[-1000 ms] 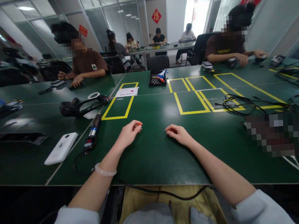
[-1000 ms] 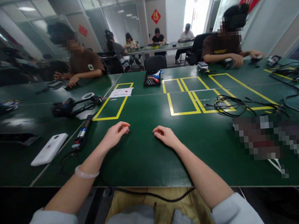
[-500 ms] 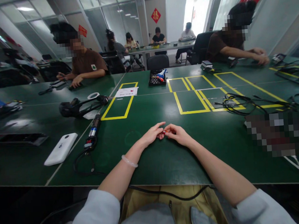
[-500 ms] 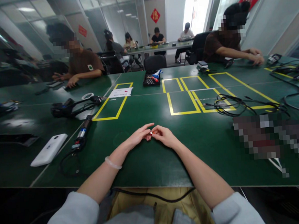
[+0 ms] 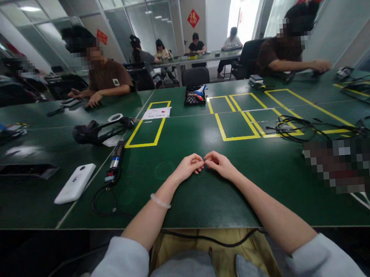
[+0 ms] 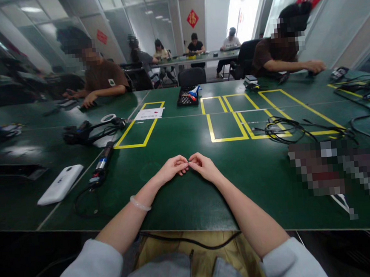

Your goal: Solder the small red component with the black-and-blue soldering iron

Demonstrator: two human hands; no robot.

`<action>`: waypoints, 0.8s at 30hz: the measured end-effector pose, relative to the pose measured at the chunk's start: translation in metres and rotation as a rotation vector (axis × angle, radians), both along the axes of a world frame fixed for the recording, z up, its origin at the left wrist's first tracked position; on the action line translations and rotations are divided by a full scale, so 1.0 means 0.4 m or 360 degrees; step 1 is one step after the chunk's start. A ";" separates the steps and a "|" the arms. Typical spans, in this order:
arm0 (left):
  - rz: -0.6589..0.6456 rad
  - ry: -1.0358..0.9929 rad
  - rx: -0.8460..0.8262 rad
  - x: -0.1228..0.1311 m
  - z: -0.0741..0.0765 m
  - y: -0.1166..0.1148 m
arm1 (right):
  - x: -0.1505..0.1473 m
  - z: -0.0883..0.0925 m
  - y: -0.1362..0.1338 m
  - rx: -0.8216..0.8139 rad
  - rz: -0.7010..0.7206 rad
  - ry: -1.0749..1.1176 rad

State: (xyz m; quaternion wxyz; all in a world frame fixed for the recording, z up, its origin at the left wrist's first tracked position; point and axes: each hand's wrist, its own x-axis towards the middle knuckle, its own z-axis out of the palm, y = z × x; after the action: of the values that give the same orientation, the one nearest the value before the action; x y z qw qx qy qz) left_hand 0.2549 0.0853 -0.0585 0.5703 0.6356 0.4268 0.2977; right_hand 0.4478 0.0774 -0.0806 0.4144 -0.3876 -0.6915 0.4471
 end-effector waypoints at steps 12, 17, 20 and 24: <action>0.0019 -0.0021 0.0060 0.002 -0.013 0.004 | 0.007 0.012 -0.002 0.0122 -0.0064 -0.0159; -0.0024 -0.0067 0.0079 0.001 -0.011 0.002 | 0.004 0.011 -0.001 0.0120 -0.0080 -0.0135; -0.0028 -0.0071 0.0080 0.001 -0.014 0.004 | 0.005 0.009 0.002 0.0116 -0.0084 -0.0163; -0.0001 -0.0030 0.0048 0.002 -0.010 0.004 | 0.006 0.005 0.004 0.0153 -0.0086 -0.0176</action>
State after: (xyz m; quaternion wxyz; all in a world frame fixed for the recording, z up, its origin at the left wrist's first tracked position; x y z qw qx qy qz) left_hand 0.2556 0.0868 -0.0626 0.5648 0.6413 0.4167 0.3099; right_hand 0.4501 0.0790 -0.0786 0.4056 -0.4100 -0.7233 0.3798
